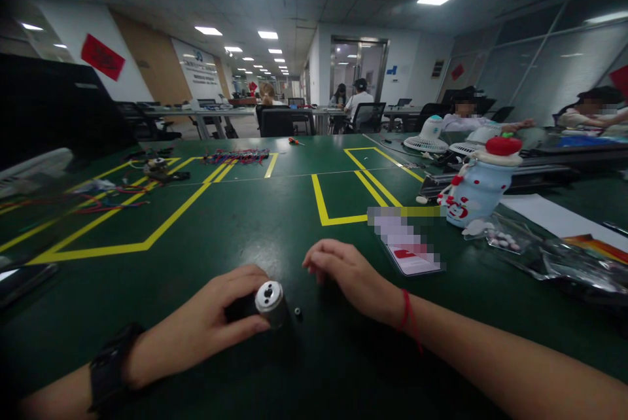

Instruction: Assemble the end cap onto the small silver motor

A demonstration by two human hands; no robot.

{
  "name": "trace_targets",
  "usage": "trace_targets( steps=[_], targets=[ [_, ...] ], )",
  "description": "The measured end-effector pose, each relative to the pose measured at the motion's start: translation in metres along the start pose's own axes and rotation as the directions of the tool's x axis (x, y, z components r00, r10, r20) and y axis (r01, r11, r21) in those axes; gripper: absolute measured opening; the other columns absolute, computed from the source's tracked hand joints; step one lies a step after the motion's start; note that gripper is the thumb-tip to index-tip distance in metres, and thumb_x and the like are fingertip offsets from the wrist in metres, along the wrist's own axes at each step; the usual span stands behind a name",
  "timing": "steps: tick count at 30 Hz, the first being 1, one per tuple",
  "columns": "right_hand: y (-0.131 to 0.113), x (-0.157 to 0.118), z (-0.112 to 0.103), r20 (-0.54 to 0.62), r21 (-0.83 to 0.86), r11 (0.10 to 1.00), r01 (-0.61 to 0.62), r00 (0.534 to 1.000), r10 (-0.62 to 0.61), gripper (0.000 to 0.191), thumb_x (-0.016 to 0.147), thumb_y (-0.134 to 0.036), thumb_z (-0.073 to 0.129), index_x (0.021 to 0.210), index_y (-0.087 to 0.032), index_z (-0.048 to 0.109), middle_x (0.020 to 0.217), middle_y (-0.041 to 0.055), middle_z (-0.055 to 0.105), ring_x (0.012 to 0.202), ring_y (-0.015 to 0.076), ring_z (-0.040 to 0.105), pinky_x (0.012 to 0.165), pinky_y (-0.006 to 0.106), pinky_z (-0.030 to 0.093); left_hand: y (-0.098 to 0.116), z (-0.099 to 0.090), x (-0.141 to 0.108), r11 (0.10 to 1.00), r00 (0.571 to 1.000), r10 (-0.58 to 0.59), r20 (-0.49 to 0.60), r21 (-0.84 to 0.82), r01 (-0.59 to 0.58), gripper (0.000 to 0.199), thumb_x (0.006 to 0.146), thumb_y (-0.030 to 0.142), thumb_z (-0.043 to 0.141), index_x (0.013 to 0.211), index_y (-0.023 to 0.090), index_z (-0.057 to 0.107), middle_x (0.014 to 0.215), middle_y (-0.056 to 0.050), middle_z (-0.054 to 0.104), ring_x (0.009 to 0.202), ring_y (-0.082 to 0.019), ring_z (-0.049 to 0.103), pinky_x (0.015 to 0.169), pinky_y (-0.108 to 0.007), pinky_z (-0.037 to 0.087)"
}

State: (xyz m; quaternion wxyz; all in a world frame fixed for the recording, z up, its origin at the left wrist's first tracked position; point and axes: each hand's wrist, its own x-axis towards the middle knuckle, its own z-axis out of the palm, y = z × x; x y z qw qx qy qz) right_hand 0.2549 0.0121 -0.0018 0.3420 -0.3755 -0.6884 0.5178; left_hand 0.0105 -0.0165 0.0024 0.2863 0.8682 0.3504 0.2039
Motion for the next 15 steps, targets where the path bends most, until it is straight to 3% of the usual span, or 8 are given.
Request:
trace_targets(
  steps=[2,5,7,9,11,13,15],
  targets=[
    [0.012,0.008,-0.009,-0.153,0.342,0.935,-0.089,0.977,0.149,0.027,0.090,-0.036,0.042,0.085,-0.015,0.057,0.075,0.0029,0.056,0.065,0.0140,0.053,0.061,0.028,0.042,0.000,0.000,-0.001,1.000,1.000,-0.003,-0.002,-0.004,0.003,0.013,0.086,0.026,0.063,0.098,0.021,0.059,0.096,-0.002,0.060,0.086,-0.020,0.055,0.075,-0.030,0.042],
    [0.024,0.015,-0.017,-0.227,0.444,0.892,-0.086,0.952,0.204,0.027,0.090,-0.039,0.039,0.087,-0.017,0.054,0.078,0.0028,0.056,0.068,0.0140,0.054,0.065,0.029,0.045,0.001,0.000,-0.001,1.000,1.000,-0.001,-0.004,-0.006,0.001,0.013,0.086,0.023,0.063,0.097,0.021,0.058,0.096,-0.002,0.059,0.086,-0.020,0.055,0.075,-0.030,0.042],
    [0.023,0.014,-0.017,-0.218,0.416,0.905,-0.087,0.957,0.193,0.028,0.091,-0.040,0.039,0.088,-0.018,0.055,0.079,0.0024,0.056,0.068,0.0139,0.054,0.064,0.029,0.044,0.001,0.000,-0.001,1.000,1.000,0.003,-0.003,-0.007,-0.003,0.013,0.086,0.022,0.063,0.098,0.022,0.058,0.096,-0.002,0.059,0.087,-0.020,0.055,0.076,-0.030,0.042],
    [0.015,0.008,-0.011,-0.148,0.241,0.966,-0.089,0.981,0.127,0.025,0.089,-0.038,0.045,0.089,-0.017,0.059,0.078,0.0019,0.056,0.067,0.0135,0.053,0.061,0.028,0.042,0.001,0.000,-0.001,1.000,1.000,0.004,0.000,-0.006,-0.004,0.014,0.086,0.022,0.063,0.099,0.022,0.058,0.097,-0.002,0.059,0.087,-0.020,0.055,0.076,-0.030,0.042],
    [0.006,0.001,-0.004,0.012,-0.094,0.996,0.002,1.000,-0.001,0.019,0.083,-0.033,0.058,0.091,-0.017,0.063,0.083,0.0025,0.057,0.069,0.0133,0.052,0.061,0.027,0.041,0.001,0.000,-0.001,1.000,1.000,-0.001,0.004,0.000,0.001,0.014,0.086,0.023,0.063,0.099,0.021,0.058,0.097,-0.002,0.059,0.087,-0.020,0.054,0.076,-0.030,0.041],
    [-0.001,-0.004,0.004,0.196,-0.357,0.914,0.192,0.972,-0.128,0.016,0.074,-0.026,0.068,0.088,-0.017,0.067,0.091,0.0034,0.057,0.078,0.0146,0.052,0.069,0.028,0.043,0.001,0.000,-0.001,1.000,1.000,-0.005,0.002,0.007,0.004,0.013,0.086,0.024,0.064,0.098,0.021,0.058,0.096,-0.002,0.059,0.086,-0.020,0.054,0.075,-0.030,0.041],
    [-0.005,-0.006,0.009,0.272,-0.447,0.840,0.308,0.941,-0.201,0.012,0.073,-0.021,0.070,0.084,-0.018,0.068,0.095,0.0035,0.056,0.083,0.0151,0.053,0.075,0.029,0.043,0.001,0.000,-0.002,1.000,1.000,-0.004,-0.001,0.007,0.004,0.013,0.086,0.025,0.064,0.098,0.021,0.058,0.095,-0.002,0.059,0.086,-0.020,0.054,0.075,-0.030,0.042]
  ],
)
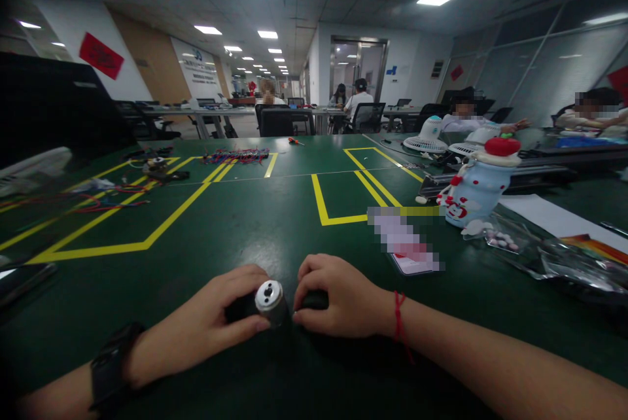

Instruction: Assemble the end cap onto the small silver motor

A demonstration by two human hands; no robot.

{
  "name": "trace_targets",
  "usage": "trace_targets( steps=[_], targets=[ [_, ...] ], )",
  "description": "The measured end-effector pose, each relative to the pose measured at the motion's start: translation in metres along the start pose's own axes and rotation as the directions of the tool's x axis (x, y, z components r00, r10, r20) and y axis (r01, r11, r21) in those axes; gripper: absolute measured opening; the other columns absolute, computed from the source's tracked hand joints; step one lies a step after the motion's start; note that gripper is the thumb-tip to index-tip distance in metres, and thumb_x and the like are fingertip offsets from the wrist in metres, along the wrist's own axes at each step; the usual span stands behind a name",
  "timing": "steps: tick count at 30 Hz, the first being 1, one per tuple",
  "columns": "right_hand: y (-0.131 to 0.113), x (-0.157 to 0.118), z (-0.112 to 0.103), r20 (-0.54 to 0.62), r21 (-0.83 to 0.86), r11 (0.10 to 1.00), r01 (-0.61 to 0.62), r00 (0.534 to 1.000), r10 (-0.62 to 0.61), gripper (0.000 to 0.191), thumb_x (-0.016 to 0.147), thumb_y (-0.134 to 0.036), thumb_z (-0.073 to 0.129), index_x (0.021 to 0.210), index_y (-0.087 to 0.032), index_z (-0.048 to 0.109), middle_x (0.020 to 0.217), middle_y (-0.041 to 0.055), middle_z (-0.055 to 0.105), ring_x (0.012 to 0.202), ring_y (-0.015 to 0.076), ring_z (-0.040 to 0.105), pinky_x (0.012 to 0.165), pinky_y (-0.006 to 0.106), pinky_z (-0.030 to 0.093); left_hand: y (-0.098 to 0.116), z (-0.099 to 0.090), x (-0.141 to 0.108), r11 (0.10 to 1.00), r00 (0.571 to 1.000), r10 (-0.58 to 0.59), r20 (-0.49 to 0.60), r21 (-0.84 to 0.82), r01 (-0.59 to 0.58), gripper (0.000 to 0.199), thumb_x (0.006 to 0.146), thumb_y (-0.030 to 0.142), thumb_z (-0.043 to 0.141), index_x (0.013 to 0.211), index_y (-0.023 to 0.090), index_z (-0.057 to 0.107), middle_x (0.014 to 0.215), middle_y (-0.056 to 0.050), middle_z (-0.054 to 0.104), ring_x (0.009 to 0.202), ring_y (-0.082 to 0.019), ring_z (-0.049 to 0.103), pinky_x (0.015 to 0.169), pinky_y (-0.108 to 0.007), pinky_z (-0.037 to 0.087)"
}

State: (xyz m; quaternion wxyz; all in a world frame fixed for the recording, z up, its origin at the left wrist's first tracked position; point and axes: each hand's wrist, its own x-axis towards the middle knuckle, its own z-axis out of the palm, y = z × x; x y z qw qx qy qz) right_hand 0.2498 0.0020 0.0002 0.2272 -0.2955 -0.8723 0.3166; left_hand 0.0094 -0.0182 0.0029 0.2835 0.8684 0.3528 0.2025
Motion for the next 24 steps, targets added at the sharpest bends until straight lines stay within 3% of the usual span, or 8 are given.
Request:
trace_targets(
  steps=[6,14,18,21,24],
  targets=[
    [-0.015,0.010,0.003,-0.303,0.054,0.998,0.032,0.953,-0.014,0.011,0.083,-0.026,0.063,0.091,-0.018,0.065,0.092,0.0028,0.053,0.082,0.0131,0.053,0.069,0.026,0.045,-0.001,0.001,-0.001,1.000,1.000,0.014,-0.009,0.003,-0.014,0.013,0.087,0.029,0.063,0.097,0.021,0.059,0.095,-0.002,0.059,0.086,-0.020,0.054,0.076,-0.031,0.042],
    [-0.032,0.014,0.012,-0.242,0.039,0.999,0.017,0.970,-0.007,0.011,0.083,-0.023,0.061,0.093,-0.020,0.067,0.097,0.0029,0.054,0.087,0.0137,0.053,0.076,0.026,0.044,-0.001,0.003,-0.001,1.000,1.000,0.025,-0.011,0.000,-0.025,0.014,0.088,0.028,0.062,0.100,0.021,0.059,0.096,-0.003,0.059,0.088,-0.020,0.054,0.077,-0.031,0.042],
    [-0.015,0.013,0.001,-0.368,0.216,0.968,-0.126,0.908,0.200,0.020,0.090,-0.033,0.051,0.098,-0.019,0.062,0.091,0.0027,0.057,0.076,0.0124,0.053,0.066,0.025,0.043,0.001,0.001,0.000,1.000,1.000,0.013,-0.007,-0.003,-0.013,0.013,0.087,0.028,0.063,0.098,0.021,0.059,0.096,-0.002,0.059,0.087,-0.020,0.054,0.077,-0.030,0.042],
    [0.005,0.013,-0.007,-0.342,0.341,0.903,-0.263,0.860,0.380,0.024,0.091,-0.036,0.048,0.094,-0.016,0.061,0.079,0.0006,0.057,0.066,0.0109,0.050,0.060,0.024,0.041,0.002,0.000,0.000,1.000,1.000,0.012,0.004,-0.004,-0.012,0.013,0.088,0.027,0.062,0.099,0.021,0.058,0.097,-0.002,0.059,0.088,-0.019,0.054,0.077,-0.030,0.042],
    [0.018,0.013,-0.009,-0.310,0.390,0.868,-0.308,0.844,0.439,0.024,0.089,-0.037,0.051,0.093,-0.016,0.062,0.076,-0.0002,0.057,0.063,0.0104,0.050,0.059,0.024,0.040,0.001,0.000,0.000,1.000,1.000,0.008,0.007,0.000,-0.008,0.014,0.087,0.026,0.063,0.099,0.022,0.058,0.098,-0.002,0.059,0.089,-0.020,0.054,0.078,-0.031,0.041]
  ],
)
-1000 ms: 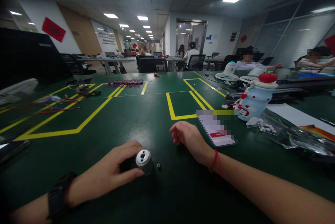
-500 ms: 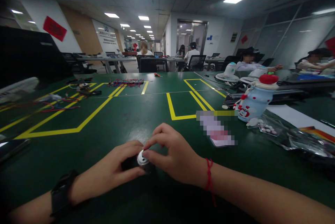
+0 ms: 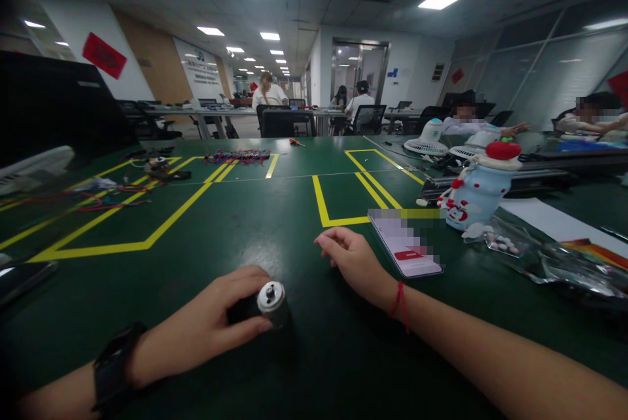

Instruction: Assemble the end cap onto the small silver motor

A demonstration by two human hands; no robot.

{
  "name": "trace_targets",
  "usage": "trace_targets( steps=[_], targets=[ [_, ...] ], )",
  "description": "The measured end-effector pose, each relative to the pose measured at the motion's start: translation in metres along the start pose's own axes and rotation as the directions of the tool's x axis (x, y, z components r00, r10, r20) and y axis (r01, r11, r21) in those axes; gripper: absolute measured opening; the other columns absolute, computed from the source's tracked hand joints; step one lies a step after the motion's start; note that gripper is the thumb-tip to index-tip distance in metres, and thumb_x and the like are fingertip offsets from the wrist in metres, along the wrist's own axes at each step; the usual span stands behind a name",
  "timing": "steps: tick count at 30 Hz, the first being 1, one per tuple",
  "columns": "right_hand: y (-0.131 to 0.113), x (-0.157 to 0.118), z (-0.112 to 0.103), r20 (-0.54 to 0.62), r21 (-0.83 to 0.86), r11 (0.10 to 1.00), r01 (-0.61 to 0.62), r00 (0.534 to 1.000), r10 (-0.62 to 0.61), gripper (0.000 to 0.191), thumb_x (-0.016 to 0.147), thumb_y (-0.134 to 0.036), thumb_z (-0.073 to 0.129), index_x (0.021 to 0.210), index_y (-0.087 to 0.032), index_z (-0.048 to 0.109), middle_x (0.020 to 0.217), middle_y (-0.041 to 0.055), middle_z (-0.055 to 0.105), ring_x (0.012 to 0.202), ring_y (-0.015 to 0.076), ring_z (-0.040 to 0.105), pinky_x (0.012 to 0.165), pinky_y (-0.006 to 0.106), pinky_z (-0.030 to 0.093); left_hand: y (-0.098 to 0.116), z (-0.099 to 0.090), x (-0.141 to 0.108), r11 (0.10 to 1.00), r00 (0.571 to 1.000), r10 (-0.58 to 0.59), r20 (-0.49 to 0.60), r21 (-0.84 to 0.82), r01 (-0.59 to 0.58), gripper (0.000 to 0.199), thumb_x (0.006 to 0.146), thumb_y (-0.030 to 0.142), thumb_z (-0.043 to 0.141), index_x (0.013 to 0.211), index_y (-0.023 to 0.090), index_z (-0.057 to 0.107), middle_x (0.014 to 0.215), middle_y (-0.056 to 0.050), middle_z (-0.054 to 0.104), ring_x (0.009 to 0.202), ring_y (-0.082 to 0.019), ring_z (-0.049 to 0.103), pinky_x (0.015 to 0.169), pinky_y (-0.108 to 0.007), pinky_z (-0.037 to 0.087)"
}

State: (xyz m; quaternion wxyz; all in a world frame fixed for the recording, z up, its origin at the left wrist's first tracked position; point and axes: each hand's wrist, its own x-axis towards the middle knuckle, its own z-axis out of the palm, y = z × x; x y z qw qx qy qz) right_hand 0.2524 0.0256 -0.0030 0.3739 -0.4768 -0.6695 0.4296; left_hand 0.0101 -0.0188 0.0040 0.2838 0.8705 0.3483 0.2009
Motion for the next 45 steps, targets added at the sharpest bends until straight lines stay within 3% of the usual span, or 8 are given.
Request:
trace_targets(
  steps=[8,13,16,24,34,37,40,45],
  targets=[
    [0.000,-0.002,0.003,0.055,-0.113,0.993,0.044,0.998,-0.038,0.021,0.088,-0.034,0.053,0.095,-0.016,0.062,0.077,0.0011,0.060,0.066,0.0119,0.053,0.061,0.026,0.043,-0.002,0.001,0.000,1.000,1.000,-0.014,-0.017,0.007,0.014,0.016,0.086,0.026,0.063,0.100,0.021,0.056,0.097,-0.002,0.059,0.086,-0.019,0.054,0.076,-0.031,0.042],
    [-0.014,-0.015,0.011,0.252,-0.293,0.872,0.392,0.912,-0.325,0.009,0.084,-0.019,0.058,0.090,-0.018,0.066,0.088,0.0025,0.060,0.078,0.0134,0.055,0.069,0.027,0.044,-0.001,0.002,0.000,1.000,1.000,-0.001,-0.008,0.029,0.001,0.012,0.087,0.026,0.062,0.097,0.020,0.057,0.094,-0.002,0.059,0.086,-0.020,0.054,0.076,-0.031,0.042],
    [-0.028,-0.025,0.021,0.179,-0.186,0.874,0.448,0.891,-0.418,0.014,0.085,-0.020,0.059,0.098,-0.019,0.064,0.097,0.0033,0.058,0.088,0.0134,0.055,0.075,0.026,0.046,-0.002,0.003,-0.001,1.000,1.000,0.005,-0.010,0.029,-0.005,0.013,0.087,0.025,0.062,0.099,0.021,0.057,0.097,-0.002,0.058,0.089,-0.020,0.054,0.079,-0.031,0.042],
    [-0.033,-0.022,0.025,0.071,-0.132,0.922,0.363,0.932,-0.357,0.010,0.084,-0.028,0.063,0.088,-0.020,0.067,0.092,0.0020,0.056,0.084,0.0136,0.055,0.074,0.027,0.045,-0.002,0.002,-0.001,1.000,1.000,0.011,-0.015,0.025,-0.010,0.013,0.087,0.025,0.062,0.099,0.021,0.058,0.097,-0.003,0.058,0.090,-0.020,0.054,0.079,-0.031,0.042],
    [-0.011,-0.026,0.006,0.432,-0.286,0.873,0.395,0.866,-0.250,0.011,0.075,-0.024,0.070,0.086,-0.022,0.072,0.096,0.0032,0.059,0.092,0.0176,0.054,0.083,0.033,0.043,-0.002,0.001,-0.001,1.000,1.000,-0.004,0.006,0.031,0.004,0.013,0.087,0.021,0.061,0.099,0.021,0.058,0.097,-0.003,0.059,0.088,-0.020,0.054,0.078,-0.031,0.042],
    [-0.009,-0.021,0.004,0.340,-0.145,0.948,0.284,0.914,-0.222,0.014,0.079,-0.028,0.066,0.089,-0.021,0.071,0.095,0.0032,0.060,0.087,0.0161,0.055,0.079,0.031,0.043,-0.003,0.001,-0.001,1.000,1.000,-0.007,0.003,0.020,0.007,0.012,0.087,0.022,0.061,0.098,0.021,0.058,0.097,-0.003,0.059,0.087,-0.020,0.054,0.077,-0.031,0.042],
    [0.001,-0.011,-0.001,0.084,0.053,0.997,0.063,0.994,-0.067,0.024,0.085,-0.037,0.057,0.094,-0.018,0.068,0.081,0.0013,0.059,0.071,0.0127,0.053,0.064,0.027,0.041,-0.004,0.002,0.000,1.000,1.000,-0.001,-0.006,0.008,0.001,0.011,0.087,0.023,0.061,0.097,0.021,0.057,0.097,-0.002,0.059,0.087,-0.020,0.054,0.077,-0.030,0.042],
    [0.015,0.001,-0.005,-0.098,0.167,0.984,-0.063,0.992,0.080,0.031,0.083,-0.044,0.058,0.092,-0.015,0.066,0.075,0.0008,0.057,0.063,0.0111,0.048,0.056,0.026,0.038,-0.004,0.002,-0.001,1.000,1.000,-0.002,-0.015,0.002,0.002,0.011,0.087,0.023,0.061,0.097,0.021,0.056,0.096,-0.002,0.059,0.086,-0.019,0.054,0.075,-0.030,0.042]
  ],
)
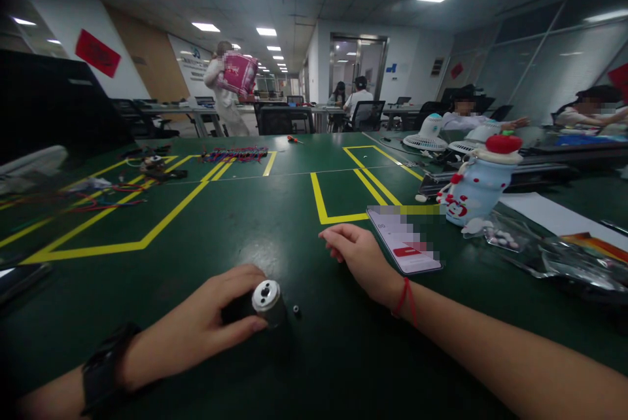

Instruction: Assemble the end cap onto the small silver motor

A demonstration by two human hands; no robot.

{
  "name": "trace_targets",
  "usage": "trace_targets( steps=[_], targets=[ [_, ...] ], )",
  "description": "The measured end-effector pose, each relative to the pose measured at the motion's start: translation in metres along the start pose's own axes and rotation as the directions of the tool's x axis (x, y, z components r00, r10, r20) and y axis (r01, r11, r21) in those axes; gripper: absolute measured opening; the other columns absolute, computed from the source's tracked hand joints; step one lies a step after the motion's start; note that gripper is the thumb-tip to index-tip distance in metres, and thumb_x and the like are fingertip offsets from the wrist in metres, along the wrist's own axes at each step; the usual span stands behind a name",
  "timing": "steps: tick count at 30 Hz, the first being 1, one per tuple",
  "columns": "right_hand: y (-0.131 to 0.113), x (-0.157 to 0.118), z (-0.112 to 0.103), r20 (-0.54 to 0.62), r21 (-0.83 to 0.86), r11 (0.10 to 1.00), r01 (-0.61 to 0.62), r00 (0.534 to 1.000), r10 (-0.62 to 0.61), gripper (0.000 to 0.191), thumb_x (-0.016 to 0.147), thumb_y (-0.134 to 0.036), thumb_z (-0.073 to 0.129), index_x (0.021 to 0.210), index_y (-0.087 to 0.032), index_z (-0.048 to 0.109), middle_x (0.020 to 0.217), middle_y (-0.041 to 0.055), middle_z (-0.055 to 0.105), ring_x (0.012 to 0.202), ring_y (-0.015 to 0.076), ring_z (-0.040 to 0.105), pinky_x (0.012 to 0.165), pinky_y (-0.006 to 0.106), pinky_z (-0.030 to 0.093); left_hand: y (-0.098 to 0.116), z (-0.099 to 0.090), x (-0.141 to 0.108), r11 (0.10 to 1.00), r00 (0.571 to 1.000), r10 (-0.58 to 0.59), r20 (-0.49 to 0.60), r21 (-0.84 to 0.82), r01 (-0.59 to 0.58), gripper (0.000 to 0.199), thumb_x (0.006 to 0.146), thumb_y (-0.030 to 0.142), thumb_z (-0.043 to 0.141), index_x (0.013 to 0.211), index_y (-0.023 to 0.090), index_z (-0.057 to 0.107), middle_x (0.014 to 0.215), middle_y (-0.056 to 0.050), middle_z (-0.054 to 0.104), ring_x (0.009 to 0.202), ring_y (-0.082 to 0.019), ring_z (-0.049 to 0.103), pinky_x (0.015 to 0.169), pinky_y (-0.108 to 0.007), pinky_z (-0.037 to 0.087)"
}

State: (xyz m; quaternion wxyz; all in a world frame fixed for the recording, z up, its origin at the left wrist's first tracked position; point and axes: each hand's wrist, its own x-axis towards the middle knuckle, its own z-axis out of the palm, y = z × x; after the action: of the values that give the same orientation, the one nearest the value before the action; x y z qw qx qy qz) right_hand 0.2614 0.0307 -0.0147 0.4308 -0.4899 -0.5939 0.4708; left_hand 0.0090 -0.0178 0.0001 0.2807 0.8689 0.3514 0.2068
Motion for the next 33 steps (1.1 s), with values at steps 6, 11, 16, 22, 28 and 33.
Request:
trace_targets(
  steps=[6,11,16,22,28,33],
  targets=[
    [-0.015,-0.014,0.003,0.294,-0.286,0.933,0.220,0.947,-0.133,0.021,0.083,-0.034,0.060,0.095,-0.019,0.067,0.088,0.0032,0.062,0.074,0.0140,0.054,0.066,0.028,0.043,0.000,0.001,0.000,1.000,1.000,-0.006,0.002,0.015,0.006,0.011,0.087,0.024,0.062,0.096,0.021,0.056,0.094,-0.002,0.058,0.084,-0.019,0.054,0.074,-0.030,0.041],
    [-0.021,-0.025,0.009,0.550,-0.390,0.745,0.542,0.785,-0.284,0.012,0.070,-0.023,0.073,0.082,-0.022,0.070,0.093,0.0021,0.060,0.086,0.0168,0.055,0.083,0.034,0.042,0.000,0.001,0.000,1.000,1.000,-0.012,0.004,0.025,0.012,0.011,0.087,0.025,0.062,0.095,0.020,0.057,0.093,-0.002,0.058,0.083,-0.019,0.054,0.073,-0.029,0.041],
    [-0.033,-0.030,0.022,0.334,-0.271,0.828,0.490,0.855,-0.396,0.007,0.080,-0.023,0.065,0.086,-0.020,0.065,0.095,0.0025,0.056,0.085,0.0143,0.055,0.073,0.027,0.045,0.000,0.001,0.000,1.000,1.000,-0.004,-0.001,0.015,0.004,0.012,0.087,0.028,0.062,0.096,0.021,0.057,0.094,-0.003,0.059,0.084,-0.020,0.054,0.074,-0.030,0.042],
    [-0.045,-0.035,0.038,0.345,-0.298,0.807,0.509,0.846,-0.407,0.008,0.078,-0.019,0.066,0.085,-0.021,0.066,0.097,0.0028,0.055,0.090,0.0152,0.055,0.081,0.029,0.045,-0.001,0.003,0.001,1.000,1.000,0.007,-0.003,0.012,-0.007,0.013,0.087,0.026,0.062,0.099,0.021,0.057,0.095,-0.002,0.058,0.087,-0.020,0.054,0.075,-0.031,0.042],
    [-0.041,-0.028,0.029,0.249,-0.269,0.858,0.438,0.892,-0.378,0.009,0.083,-0.027,0.060,0.086,-0.019,0.064,0.092,0.0033,0.059,0.083,0.0154,0.055,0.073,0.028,0.045,0.000,0.001,0.001,1.000,1.000,0.005,-0.009,0.018,-0.005,0.013,0.087,0.029,0.062,0.097,0.021,0.058,0.094,-0.003,0.059,0.086,-0.020,0.054,0.075,-0.031,0.043],
    [-0.024,-0.010,0.011,0.130,-0.225,0.964,0.141,0.985,-0.113,0.020,0.087,-0.034,0.053,0.086,-0.017,0.063,0.075,-0.0001,0.060,0.067,0.0127,0.054,0.062,0.026,0.043,0.003,-0.001,0.002,1.000,1.000,-0.010,0.004,0.027,0.010,0.012,0.087,0.027,0.061,0.096,0.021,0.057,0.095,-0.002,0.059,0.085,-0.020,0.054,0.074,-0.030,0.042]
  ],
)
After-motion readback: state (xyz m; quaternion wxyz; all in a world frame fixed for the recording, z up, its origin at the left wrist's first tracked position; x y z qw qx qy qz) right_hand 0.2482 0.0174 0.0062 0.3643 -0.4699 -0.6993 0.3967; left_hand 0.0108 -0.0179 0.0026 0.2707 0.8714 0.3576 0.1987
